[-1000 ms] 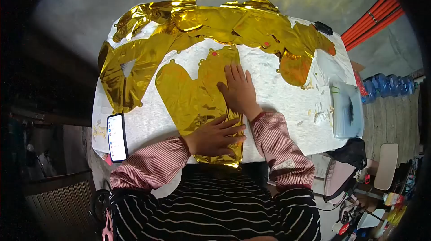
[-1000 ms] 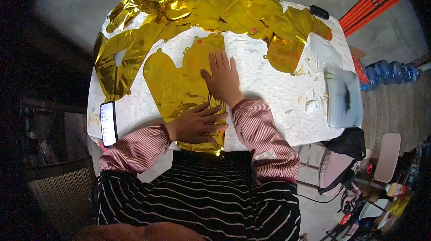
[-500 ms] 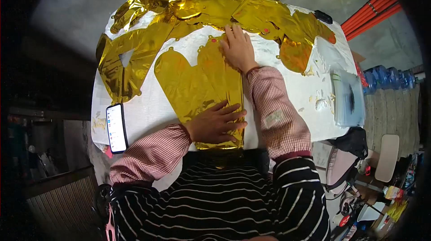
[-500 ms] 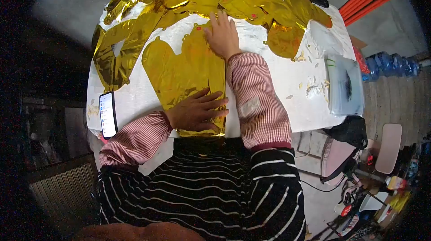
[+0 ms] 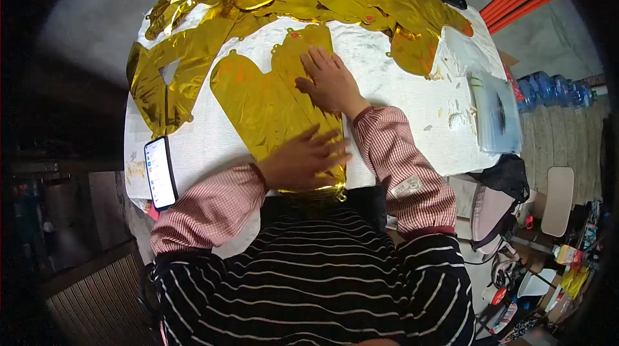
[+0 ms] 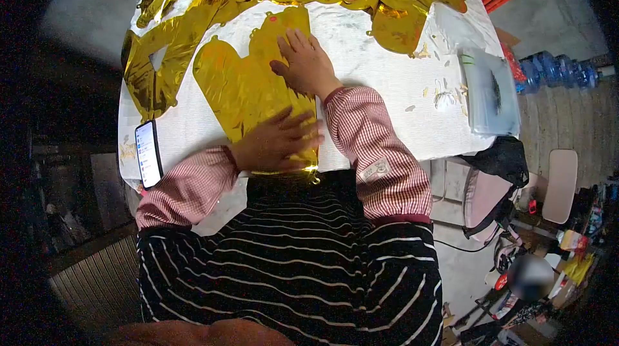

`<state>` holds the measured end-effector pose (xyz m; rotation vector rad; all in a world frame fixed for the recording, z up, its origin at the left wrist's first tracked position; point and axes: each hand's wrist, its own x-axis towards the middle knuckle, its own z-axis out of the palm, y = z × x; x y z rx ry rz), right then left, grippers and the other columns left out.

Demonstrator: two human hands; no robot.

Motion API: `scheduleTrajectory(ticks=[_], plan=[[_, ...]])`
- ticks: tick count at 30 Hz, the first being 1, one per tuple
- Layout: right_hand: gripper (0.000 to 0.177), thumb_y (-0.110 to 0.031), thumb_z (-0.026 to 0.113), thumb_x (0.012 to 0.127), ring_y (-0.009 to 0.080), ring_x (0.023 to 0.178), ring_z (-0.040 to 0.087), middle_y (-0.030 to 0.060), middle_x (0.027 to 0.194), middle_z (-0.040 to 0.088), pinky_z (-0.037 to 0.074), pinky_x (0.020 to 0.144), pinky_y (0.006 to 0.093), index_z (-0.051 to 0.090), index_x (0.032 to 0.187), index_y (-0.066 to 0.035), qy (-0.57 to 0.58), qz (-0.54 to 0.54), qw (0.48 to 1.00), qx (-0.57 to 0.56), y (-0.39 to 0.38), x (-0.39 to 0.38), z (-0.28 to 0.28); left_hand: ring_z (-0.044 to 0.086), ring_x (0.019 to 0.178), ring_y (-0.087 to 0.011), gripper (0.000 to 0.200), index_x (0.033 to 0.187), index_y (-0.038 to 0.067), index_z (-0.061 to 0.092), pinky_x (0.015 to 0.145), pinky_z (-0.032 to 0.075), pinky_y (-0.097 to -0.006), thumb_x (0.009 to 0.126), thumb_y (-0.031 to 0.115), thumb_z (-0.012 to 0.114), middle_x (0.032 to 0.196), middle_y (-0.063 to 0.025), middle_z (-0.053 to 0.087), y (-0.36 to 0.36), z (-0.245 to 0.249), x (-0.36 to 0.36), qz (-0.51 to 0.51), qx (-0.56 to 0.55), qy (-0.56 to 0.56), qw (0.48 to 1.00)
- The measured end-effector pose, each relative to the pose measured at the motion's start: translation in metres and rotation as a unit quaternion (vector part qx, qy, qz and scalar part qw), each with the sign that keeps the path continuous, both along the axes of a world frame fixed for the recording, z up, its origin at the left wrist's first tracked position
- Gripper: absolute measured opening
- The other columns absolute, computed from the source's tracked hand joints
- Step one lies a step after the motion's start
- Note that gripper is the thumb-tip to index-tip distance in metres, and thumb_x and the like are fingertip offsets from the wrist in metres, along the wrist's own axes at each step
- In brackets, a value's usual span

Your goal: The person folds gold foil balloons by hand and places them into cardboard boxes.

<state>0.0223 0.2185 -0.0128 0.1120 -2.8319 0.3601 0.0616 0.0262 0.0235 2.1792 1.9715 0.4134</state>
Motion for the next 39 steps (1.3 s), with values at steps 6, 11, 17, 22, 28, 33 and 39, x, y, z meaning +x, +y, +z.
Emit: scheduleTrajectory(ticks=[6, 11, 17, 22, 28, 33, 39], plan=[[0.062, -0.048, 0.043, 0.095, 0.0311, 0.139, 0.029, 0.0175, 0.148, 0.033, 0.021, 0.113, 0.0427, 0.038, 0.141, -0.007, -0.013, 0.007, 1.0, 0.0, 0.001, 0.0, 0.002, 0.024, 0.141, -0.0276, 0.069, 0.14, 0.005, 0.038, 0.114, 0.023, -0.0454, 0.088, 0.045, 0.059, 0.151, -0.0111, 0.03, -0.02, 0.003, 0.052, -0.035, -0.039, -0.154, 0.987], [0.063, -0.046, 0.046, 0.094, 0.0312, 0.139, 0.029, 0.0197, 0.147, 0.034, 0.023, 0.112, 0.0408, 0.038, 0.14, -0.003, -0.03, 0.003, 0.999, 0.014, -0.002, -0.001, 0.009, 0.041, 0.133, -0.0281, 0.056, 0.13, 0.004, 0.052, 0.11, 0.032, -0.0449, 0.085, 0.035, 0.065, 0.139, -0.0141, 0.047, -0.065, 0.023, 0.074, 0.056, 0.064, -0.219, 0.972], [0.063, -0.045, 0.046, 0.095, 0.0313, 0.139, 0.028, 0.0191, 0.148, 0.034, 0.023, 0.112, 0.0404, 0.037, 0.141, -0.003, -0.017, 0.012, 1.0, 0.016, -0.001, -0.001, 0.007, 0.045, 0.125, -0.0346, 0.05, 0.122, 0.009, 0.058, 0.104, 0.034, -0.0487, 0.081, 0.033, 0.071, 0.13, -0.0159, 0.05, -0.136, 0.015, 0.077, 0.38, 0.112, -0.035, 0.918], [0.062, -0.045, 0.047, 0.094, 0.0317, 0.138, 0.03, 0.0188, 0.147, 0.035, 0.023, 0.111, 0.0414, 0.039, 0.14, -0.004, -0.004, 0.015, 1.0, 0.011, 0.0, -0.003, 0.0, 0.037, 0.129, -0.0407, 0.057, 0.131, 0.006, 0.051, 0.105, 0.031, -0.0514, 0.084, 0.036, 0.067, 0.136, -0.0192, 0.042, -0.124, 0.021, 0.078, 0.38, 0.022, -0.009, 0.925], [0.06, -0.043, 0.048, 0.093, 0.032, 0.135, 0.034, 0.0183, 0.145, 0.038, 0.025, 0.11, 0.0429, 0.041, 0.139, -0.004, 0.039, 0.014, 0.999, 0.008, 0.002, -0.003, -0.007, 0.035, 0.135, -0.0321, 0.072, 0.142, -0.003, 0.031, 0.111, 0.028, -0.0398, 0.089, 0.034, 0.063, 0.146, -0.0189, 0.035, -0.095, -0.004, 0.055, 0.479, 0.161, -0.335, 0.795], [0.06, -0.043, 0.047, 0.093, 0.0317, 0.135, 0.035, 0.0185, 0.144, 0.039, 0.026, 0.109, 0.0438, 0.041, 0.138, -0.004, 0.053, 0.011, 0.999, 0.008, 0.001, -0.003, -0.01, 0.035, 0.135, -0.0232, 0.069, 0.147, -0.003, 0.019, 0.111, 0.028, -0.0326, 0.095, 0.023, 0.057, 0.149, -0.0154, 0.031, -0.05, 0.012, -0.014, 0.398, 0.347, -0.654, 0.541], [0.061, -0.043, 0.047, 0.094, 0.0316, 0.135, 0.034, 0.0184, 0.144, 0.04, 0.026, 0.109, 0.0439, 0.041, 0.138, -0.003, 0.061, 0.023, 0.998, -0.012, 0.005, -0.005, -0.016, 0.021, 0.142, -0.0327, 0.08, 0.146, -0.005, 0.018, 0.115, 0.021, -0.0349, 0.087, 0.022, 0.064, 0.152, -0.026, 0.021, -0.005, 0.005, -0.038, 0.455, 0.203, -0.293, 0.816]])
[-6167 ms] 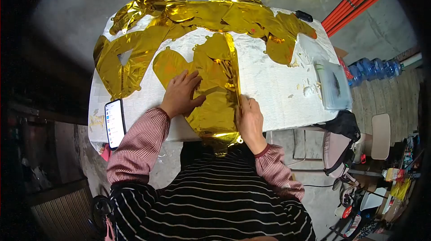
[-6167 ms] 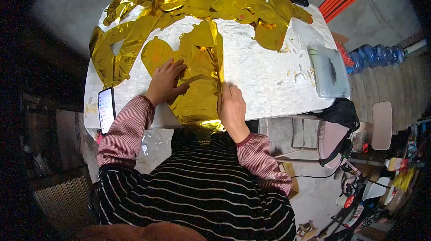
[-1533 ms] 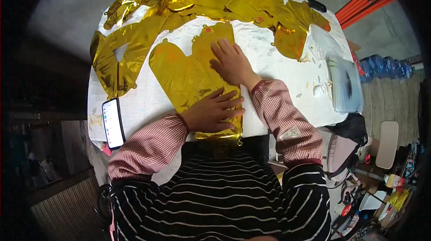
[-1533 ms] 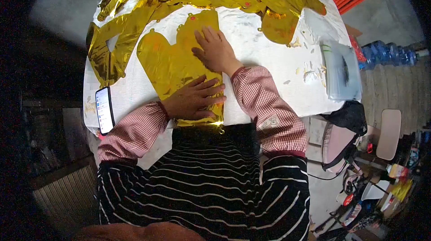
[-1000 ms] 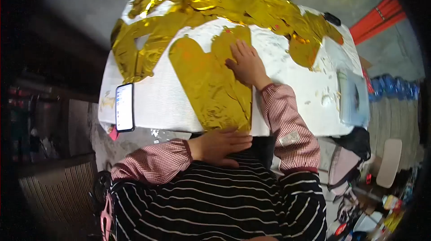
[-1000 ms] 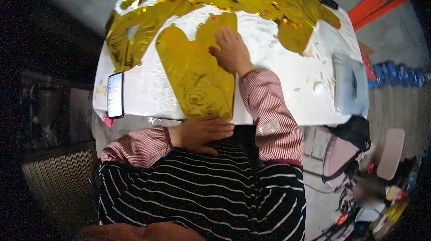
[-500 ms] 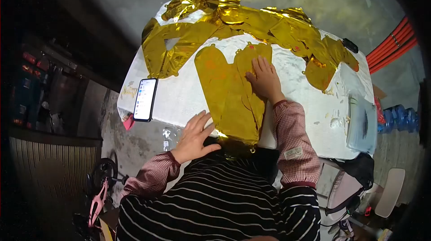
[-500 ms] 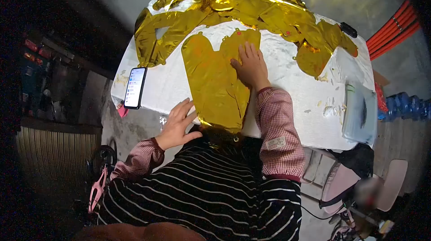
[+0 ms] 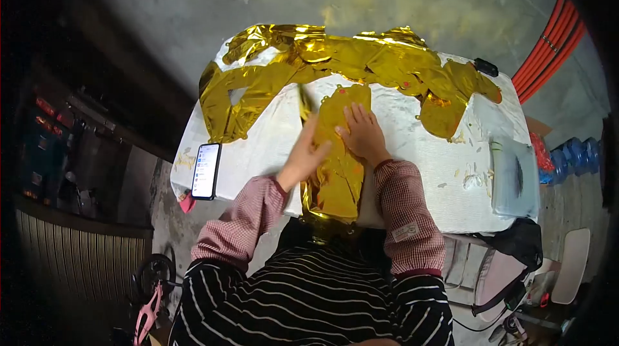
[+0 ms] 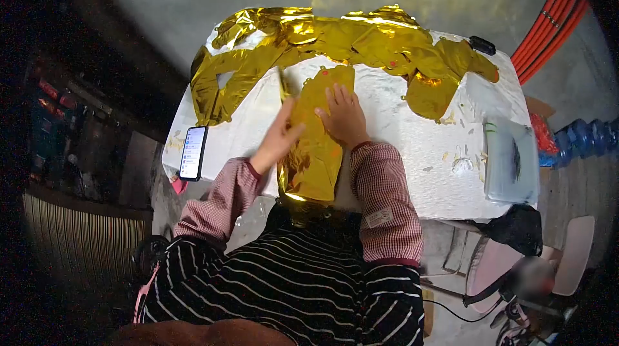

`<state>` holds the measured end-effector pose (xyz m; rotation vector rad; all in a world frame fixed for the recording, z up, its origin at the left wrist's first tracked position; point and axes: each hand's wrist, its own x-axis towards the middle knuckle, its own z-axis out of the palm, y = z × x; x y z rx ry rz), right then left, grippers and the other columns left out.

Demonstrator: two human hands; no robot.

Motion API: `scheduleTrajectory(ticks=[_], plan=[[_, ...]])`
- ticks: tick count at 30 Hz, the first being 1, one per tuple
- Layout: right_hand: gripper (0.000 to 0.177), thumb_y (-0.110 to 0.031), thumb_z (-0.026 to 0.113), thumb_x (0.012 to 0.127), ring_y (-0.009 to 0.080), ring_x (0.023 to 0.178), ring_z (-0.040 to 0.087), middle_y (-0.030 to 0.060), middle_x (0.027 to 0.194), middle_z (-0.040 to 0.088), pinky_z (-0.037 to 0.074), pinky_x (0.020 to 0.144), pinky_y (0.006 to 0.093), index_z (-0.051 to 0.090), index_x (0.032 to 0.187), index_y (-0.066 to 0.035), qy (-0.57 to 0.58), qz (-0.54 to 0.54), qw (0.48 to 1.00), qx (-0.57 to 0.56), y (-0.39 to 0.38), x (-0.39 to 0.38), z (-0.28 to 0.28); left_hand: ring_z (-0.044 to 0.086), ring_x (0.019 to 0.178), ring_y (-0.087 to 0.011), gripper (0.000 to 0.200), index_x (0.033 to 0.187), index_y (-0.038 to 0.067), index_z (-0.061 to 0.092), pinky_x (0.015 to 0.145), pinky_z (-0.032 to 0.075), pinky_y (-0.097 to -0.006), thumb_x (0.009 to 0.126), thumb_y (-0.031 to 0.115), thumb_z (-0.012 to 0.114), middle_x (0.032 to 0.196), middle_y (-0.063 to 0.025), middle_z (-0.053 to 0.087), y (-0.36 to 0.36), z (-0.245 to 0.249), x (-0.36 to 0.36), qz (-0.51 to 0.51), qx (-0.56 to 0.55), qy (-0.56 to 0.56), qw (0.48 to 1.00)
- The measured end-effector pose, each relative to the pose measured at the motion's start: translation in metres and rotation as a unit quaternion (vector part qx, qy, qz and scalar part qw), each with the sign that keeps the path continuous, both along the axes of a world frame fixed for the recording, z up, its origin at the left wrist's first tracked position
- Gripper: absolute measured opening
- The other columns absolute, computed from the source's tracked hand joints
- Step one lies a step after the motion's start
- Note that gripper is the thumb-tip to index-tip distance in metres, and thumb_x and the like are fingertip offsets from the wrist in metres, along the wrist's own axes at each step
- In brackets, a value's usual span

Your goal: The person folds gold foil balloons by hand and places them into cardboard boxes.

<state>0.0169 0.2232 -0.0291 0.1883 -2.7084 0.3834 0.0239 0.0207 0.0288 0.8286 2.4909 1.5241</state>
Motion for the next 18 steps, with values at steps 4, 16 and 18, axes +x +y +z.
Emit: scheduleTrajectory(ticks=[4, 16, 18], plan=[[0.054, -0.04, 0.049, 0.092, 0.0324, 0.132, 0.036, 0.0197, 0.139, 0.045, 0.026, 0.109, 0.0443, 0.05, 0.13, -0.002, 0.017, -0.006, 0.999, 0.035, -0.001, 0.0, 0.003, 0.023, 0.139, -0.0388, 0.08, 0.143, -0.009, 0.022, 0.114, 0.023, -0.0384, 0.085, 0.027, 0.065, 0.149, -0.0285, 0.023, 0.022, 0.009, 0.027, -0.055, -0.177, 0.126, 0.974], [0.036, -0.012, 0.052, 0.087, 0.0288, 0.121, 0.049, 0.0126, 0.123, 0.06, 0.035, 0.102, 0.0361, 0.058, 0.121, -0.002, 0.021, -0.003, 0.937, -0.349, 0.015, -0.012, 0.006, 0.041, 0.126, -0.0383, 0.066, 0.13, -0.01, 0.042, 0.104, 0.035, -0.0402, 0.087, 0.034, 0.063, 0.135, -0.0266, 0.044, 0.02, 0.002, 0.042, -0.088, -0.26, 0.186, 0.943], [0.034, -0.008, 0.051, 0.091, 0.0256, 0.118, 0.053, 0.0152, 0.125, 0.058, 0.04, 0.098, 0.0316, 0.057, 0.123, -0.001, -0.001, -0.043, 0.859, -0.511, 0.029, -0.016, 0.006, 0.047, 0.119, -0.0395, 0.06, 0.127, -0.01, 0.046, 0.099, 0.04, -0.0397, 0.086, 0.029, 0.065, 0.13, -0.0257, 0.048, 0.02, 0.003, 0.042, -0.083, -0.255, 0.207, 0.941]])
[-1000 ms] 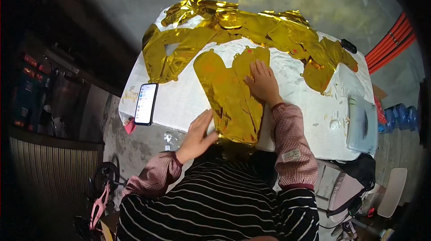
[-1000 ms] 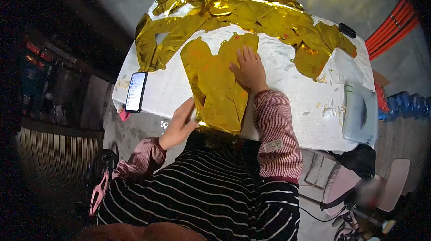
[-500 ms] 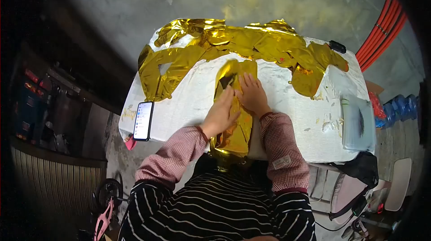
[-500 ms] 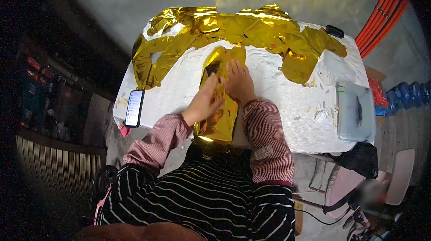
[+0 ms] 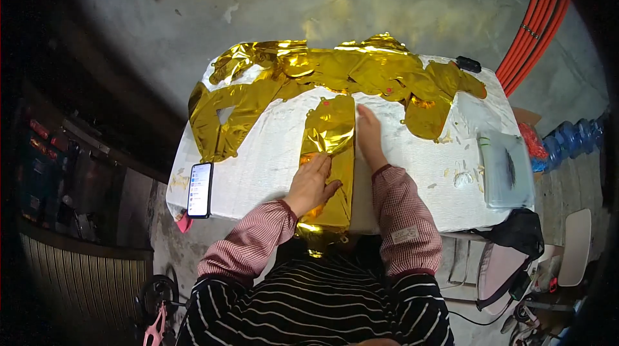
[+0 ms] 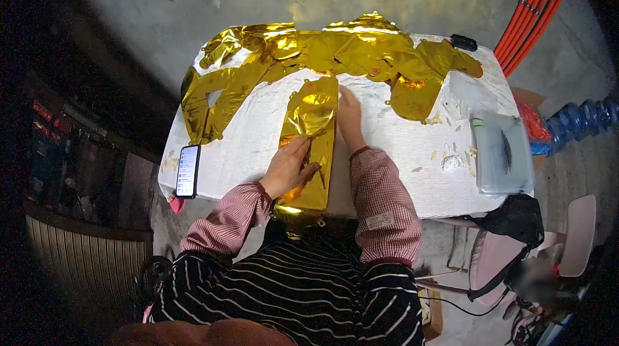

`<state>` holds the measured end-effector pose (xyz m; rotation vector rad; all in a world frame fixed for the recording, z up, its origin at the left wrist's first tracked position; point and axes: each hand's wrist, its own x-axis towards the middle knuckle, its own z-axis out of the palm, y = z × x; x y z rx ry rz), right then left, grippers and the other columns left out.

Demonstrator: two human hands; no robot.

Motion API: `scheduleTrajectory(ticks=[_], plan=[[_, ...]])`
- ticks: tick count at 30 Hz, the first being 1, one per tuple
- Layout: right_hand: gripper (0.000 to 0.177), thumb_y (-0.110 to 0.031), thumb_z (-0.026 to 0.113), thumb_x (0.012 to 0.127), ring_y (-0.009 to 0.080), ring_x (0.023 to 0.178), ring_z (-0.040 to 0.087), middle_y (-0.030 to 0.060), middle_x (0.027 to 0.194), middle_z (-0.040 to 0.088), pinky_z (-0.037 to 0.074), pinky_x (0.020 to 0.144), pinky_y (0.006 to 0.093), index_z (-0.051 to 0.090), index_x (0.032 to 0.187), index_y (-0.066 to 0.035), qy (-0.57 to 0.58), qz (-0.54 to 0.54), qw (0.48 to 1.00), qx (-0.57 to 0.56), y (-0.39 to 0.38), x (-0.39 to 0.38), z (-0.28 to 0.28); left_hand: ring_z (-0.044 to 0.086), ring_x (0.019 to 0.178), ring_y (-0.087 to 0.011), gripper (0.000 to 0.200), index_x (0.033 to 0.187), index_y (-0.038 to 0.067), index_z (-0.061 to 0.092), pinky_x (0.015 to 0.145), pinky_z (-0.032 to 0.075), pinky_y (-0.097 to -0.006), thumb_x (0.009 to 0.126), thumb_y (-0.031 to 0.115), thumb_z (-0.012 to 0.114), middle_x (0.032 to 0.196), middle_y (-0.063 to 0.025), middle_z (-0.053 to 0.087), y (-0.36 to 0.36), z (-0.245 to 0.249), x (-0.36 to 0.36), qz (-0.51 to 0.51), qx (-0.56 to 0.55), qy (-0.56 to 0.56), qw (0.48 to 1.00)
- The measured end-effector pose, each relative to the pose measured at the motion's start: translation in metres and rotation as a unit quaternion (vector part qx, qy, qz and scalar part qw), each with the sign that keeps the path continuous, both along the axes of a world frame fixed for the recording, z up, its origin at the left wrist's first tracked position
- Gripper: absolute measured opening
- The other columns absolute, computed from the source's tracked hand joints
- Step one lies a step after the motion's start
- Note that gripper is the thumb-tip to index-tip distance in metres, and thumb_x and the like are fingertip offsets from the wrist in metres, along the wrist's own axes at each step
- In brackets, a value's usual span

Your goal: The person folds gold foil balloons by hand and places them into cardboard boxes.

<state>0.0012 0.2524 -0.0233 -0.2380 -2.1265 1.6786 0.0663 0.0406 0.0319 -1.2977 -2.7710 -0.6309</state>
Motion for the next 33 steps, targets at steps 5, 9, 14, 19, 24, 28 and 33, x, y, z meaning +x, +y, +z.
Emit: scheduleTrajectory(ticks=[5, 9, 14, 19, 24, 28, 33], plan=[[0.032, -0.009, 0.046, 0.094, 0.0238, 0.118, 0.055, 0.0192, 0.123, 0.06, 0.041, 0.098, 0.0307, 0.057, 0.121, 0.003, 0.115, -0.131, 0.983, -0.063, 0.012, 0.009, 0.015, 0.046, 0.124, -0.0361, 0.06, 0.128, -0.008, 0.048, 0.102, 0.038, -0.0399, 0.086, 0.032, 0.065, 0.132, -0.0222, 0.049, -0.001, -0.006, 0.0, 0.005, 0.006, 0.023, 1.0], [0.037, -0.016, 0.046, 0.095, 0.0367, 0.126, 0.046, 0.0195, 0.13, 0.054, 0.036, 0.105, 0.0403, 0.051, 0.13, -0.002, 0.121, 0.006, 0.987, 0.107, -0.008, -0.001, 0.017, 0.045, 0.126, -0.0356, 0.06, 0.128, -0.007, 0.049, 0.103, 0.037, -0.0406, 0.086, 0.033, 0.065, 0.133, -0.0211, 0.05, -0.002, -0.005, 0.001, 0.0, 0.005, 0.008, 1.0], [0.046, -0.029, 0.047, 0.095, 0.0328, 0.132, 0.04, 0.0172, 0.139, 0.047, 0.03, 0.108, 0.0473, 0.047, 0.135, -0.008, 0.078, 0.063, 0.91, 0.401, -0.023, -0.02, 0.005, 0.042, 0.129, -0.0358, 0.062, 0.129, -0.006, 0.048, 0.104, 0.035, -0.0416, 0.087, 0.036, 0.062, 0.134, -0.0208, 0.049, -0.003, -0.005, 0.001, 0.002, -0.002, -0.003, 1.0], [0.045, -0.032, 0.047, 0.095, 0.0339, 0.129, 0.042, 0.0158, 0.141, 0.044, 0.032, 0.104, 0.0482, 0.049, 0.133, -0.009, 0.079, 0.045, 0.857, 0.508, -0.028, -0.024, -0.008, 0.046, 0.124, -0.0366, 0.058, 0.126, -0.006, 0.05, 0.101, 0.037, -0.0415, 0.085, 0.032, 0.065, 0.13, -0.0216, 0.051, -0.003, -0.008, 0.0, -0.004, 0.025, 0.013, 1.0], [0.048, -0.037, 0.046, 0.094, 0.0327, 0.129, 0.042, 0.0175, 0.141, 0.044, 0.033, 0.104, 0.046, 0.048, 0.136, -0.012, 0.071, 0.026, 0.82, 0.567, -0.029, -0.023, -0.014, 0.054, 0.109, -0.0372, 0.05, 0.126, -0.003, 0.051, 0.091, 0.044, -0.0408, 0.084, 0.018, 0.067, 0.117, -0.0231, 0.056, -0.012, 0.012, -0.003, 0.006, 0.052, -0.101, 0.994], [0.048, -0.039, 0.051, 0.092, 0.0325, 0.125, 0.045, 0.0175, 0.135, 0.05, 0.034, 0.102, 0.0457, 0.054, 0.13, -0.011, 0.117, 0.007, 0.828, 0.548, -0.029, -0.026, -0.017, 0.061, 0.087, -0.0315, 0.042, 0.123, -0.002, 0.052, 0.078, 0.049, -0.0372, 0.084, 0.008, 0.066, 0.098, -0.0173, 0.061, -0.035, 0.008, -0.008, 0.073, 0.144, -0.02, 0.987], [0.05, -0.04, 0.044, 0.095, 0.0315, 0.132, 0.04, 0.0166, 0.142, 0.043, 0.031, 0.105, 0.0464, 0.047, 0.136, -0.012, 0.071, 0.035, 0.835, 0.545, -0.029, -0.022, -0.013, 0.052, 0.065, -0.0079, 0.027, 0.106, -0.002, 0.059, 0.06, 0.045, -0.023, 0.085, 0.01, 0.07, 0.073, -0.0016, 0.057, -0.06, 0.001, -0.014, 0.16, 0.146, -0.255, 0.942]])
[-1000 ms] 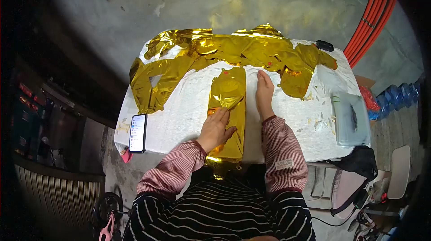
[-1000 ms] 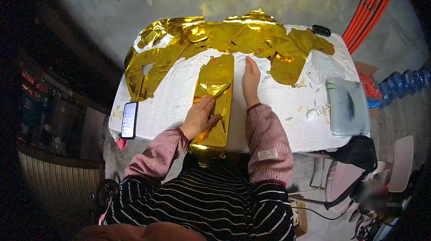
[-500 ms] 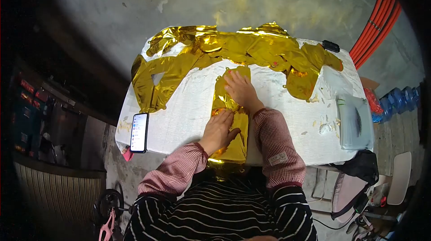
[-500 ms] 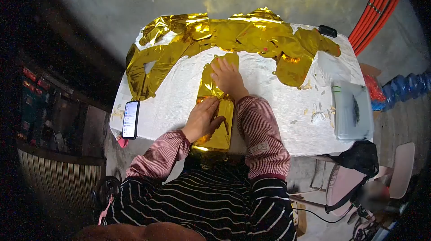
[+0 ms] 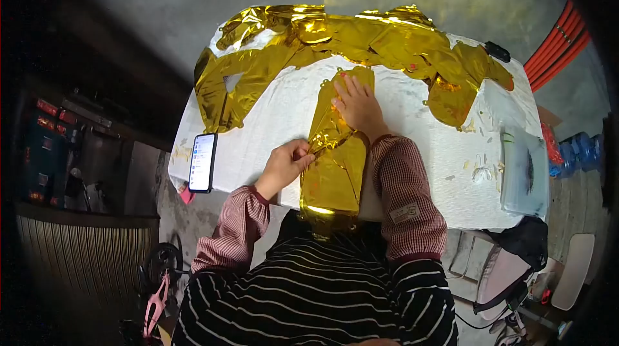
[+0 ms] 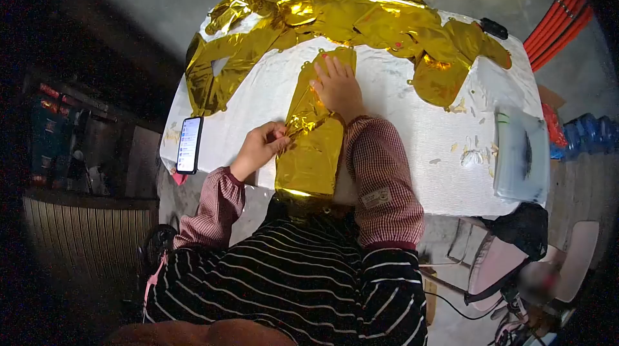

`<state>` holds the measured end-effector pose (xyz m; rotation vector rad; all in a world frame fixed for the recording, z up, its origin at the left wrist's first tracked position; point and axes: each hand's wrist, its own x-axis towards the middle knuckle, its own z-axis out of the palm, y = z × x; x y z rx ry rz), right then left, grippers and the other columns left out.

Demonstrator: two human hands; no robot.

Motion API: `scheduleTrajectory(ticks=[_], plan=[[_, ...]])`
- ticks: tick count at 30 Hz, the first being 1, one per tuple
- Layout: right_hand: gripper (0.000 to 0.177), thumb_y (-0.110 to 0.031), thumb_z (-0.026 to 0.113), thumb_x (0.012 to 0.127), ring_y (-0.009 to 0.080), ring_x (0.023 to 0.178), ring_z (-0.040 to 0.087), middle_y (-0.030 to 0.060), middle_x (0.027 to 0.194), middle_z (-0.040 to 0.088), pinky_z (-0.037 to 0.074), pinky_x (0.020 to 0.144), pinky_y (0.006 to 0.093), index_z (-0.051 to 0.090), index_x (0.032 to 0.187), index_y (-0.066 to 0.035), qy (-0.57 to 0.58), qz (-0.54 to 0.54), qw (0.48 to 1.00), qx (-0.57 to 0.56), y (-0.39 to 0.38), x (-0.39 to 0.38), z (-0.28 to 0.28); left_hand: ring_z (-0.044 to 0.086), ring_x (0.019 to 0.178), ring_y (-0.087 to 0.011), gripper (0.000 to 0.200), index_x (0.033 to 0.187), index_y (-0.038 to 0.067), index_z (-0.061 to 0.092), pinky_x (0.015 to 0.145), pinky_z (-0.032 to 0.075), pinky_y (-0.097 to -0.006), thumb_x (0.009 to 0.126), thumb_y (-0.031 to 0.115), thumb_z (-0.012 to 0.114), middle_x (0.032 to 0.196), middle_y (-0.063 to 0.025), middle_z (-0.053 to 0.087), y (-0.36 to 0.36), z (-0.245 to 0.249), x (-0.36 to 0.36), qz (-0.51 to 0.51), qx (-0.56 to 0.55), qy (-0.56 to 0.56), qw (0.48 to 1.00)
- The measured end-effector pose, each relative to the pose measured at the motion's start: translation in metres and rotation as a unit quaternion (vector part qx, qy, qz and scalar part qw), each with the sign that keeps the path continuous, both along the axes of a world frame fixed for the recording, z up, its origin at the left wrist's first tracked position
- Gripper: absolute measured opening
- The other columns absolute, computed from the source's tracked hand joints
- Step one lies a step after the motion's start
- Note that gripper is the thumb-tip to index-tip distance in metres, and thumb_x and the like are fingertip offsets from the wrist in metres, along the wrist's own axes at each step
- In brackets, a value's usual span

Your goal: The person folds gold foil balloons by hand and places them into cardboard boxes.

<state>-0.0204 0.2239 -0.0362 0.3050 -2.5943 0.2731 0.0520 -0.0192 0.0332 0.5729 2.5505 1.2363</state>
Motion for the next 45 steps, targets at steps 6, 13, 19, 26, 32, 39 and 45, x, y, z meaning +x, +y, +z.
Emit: scheduleTrajectory(ticks=[6, 13, 19, 26, 32, 39, 45], plan=[[0.052, -0.042, 0.039, 0.097, 0.0292, 0.138, 0.031, 0.015, 0.147, 0.038, 0.025, 0.11, 0.0468, 0.044, 0.139, -0.013, -0.06, -0.014, 0.998, -0.015, -0.002, -0.001, 0.004, 0.047, 0.063, -0.0075, 0.02, 0.089, 0.0, 0.057, 0.058, 0.042, -0.0247, 0.083, 0.012, 0.072, 0.071, -0.0006, 0.054, 0.001, 0.007, 0.007, -0.021, -0.053, -0.028, 0.998], [0.054, -0.045, 0.038, 0.097, 0.0284, 0.139, 0.029, 0.0136, 0.149, 0.034, 0.023, 0.111, 0.0454, 0.04, 0.142, -0.015, -0.116, -0.03, 0.992, -0.026, -0.004, 0.001, 0.012, 0.047, 0.066, -0.0063, 0.018, 0.084, 0.001, 0.056, 0.058, 0.041, -0.0237, 0.081, 0.008, 0.073, 0.071, 0.0023, 0.052, 0.003, -0.01, 0.0, 0.01, 0.009, -0.071, 0.997], [0.054, -0.045, 0.037, 0.097, 0.028, 0.139, 0.028, 0.0129, 0.15, 0.032, 0.022, 0.112, 0.044, 0.041, 0.141, -0.015, -0.119, -0.027, 0.992, -0.028, -0.004, 0.0, 0.012, 0.046, 0.063, -0.0041, 0.018, 0.078, 0.004, 0.054, 0.056, 0.038, -0.0204, 0.082, 0.003, 0.071, 0.07, 0.0041, 0.052, -0.004, -0.008, 0.009, 0.042, 0.1, -0.117, 0.987], [0.054, -0.045, 0.036, 0.097, 0.0281, 0.14, 0.027, 0.0127, 0.151, 0.031, 0.022, 0.111, 0.0442, 0.039, 0.143, -0.015, -0.121, -0.029, 0.992, -0.02, -0.004, 0.002, 0.013, 0.045, 0.056, -0.0027, 0.022, 0.076, 0.007, 0.049, 0.05, 0.038, -0.0194, 0.082, 0.001, 0.07, 0.068, 0.0037, 0.051, -0.012, -0.003, 0.024, 0.074, 0.14, -0.19, 0.969], [0.055, -0.045, 0.038, 0.096, 0.0289, 0.138, 0.029, 0.0133, 0.15, 0.033, 0.023, 0.11, 0.0444, 0.04, 0.142, -0.015, -0.113, -0.028, 0.993, -0.025, -0.003, 0.0, 0.01, 0.055, 0.056, -0.0075, 0.016, 0.079, 0.004, 0.048, 0.049, 0.042, -0.0226, 0.079, -0.003, 0.062, 0.066, -0.0017, 0.055, -0.023, -0.001, 0.048, 0.067, 0.06, -0.107, 0.99], [0.057, -0.049, 0.041, 0.095, 0.0255, 0.14, 0.026, 0.0111, 0.152, 0.03, 0.019, 0.113, 0.0447, 0.042, 0.141, -0.015, -0.107, -0.022, 0.993, -0.032, -0.001, -0.002, 0.006, 0.061, 0.064, -0.0197, 0.015, 0.087, 0.0, 0.05, 0.057, 0.046, -0.0315, 0.081, 0.003, 0.064, 0.07, -0.0117, 0.057, -0.024, 0.033, 0.085, 0.067, -0.116, 0.025, 0.991], [0.056, -0.048, 0.043, 0.094, 0.0281, 0.138, 0.031, 0.0126, 0.149, 0.035, 0.022, 0.111, 0.0455, 0.047, 0.137, -0.013, -0.065, -0.02, 0.997, -0.025, -0.001, -0.005, 0.0, 0.058, 0.084, -0.0266, 0.013, 0.094, -0.002, 0.061, 0.071, 0.047, -0.0347, 0.081, -0.002, 0.061, 0.092, -0.0147, 0.056, -0.029, -0.006, 0.07, -0.085, -0.026, 0.26, 0.962]])
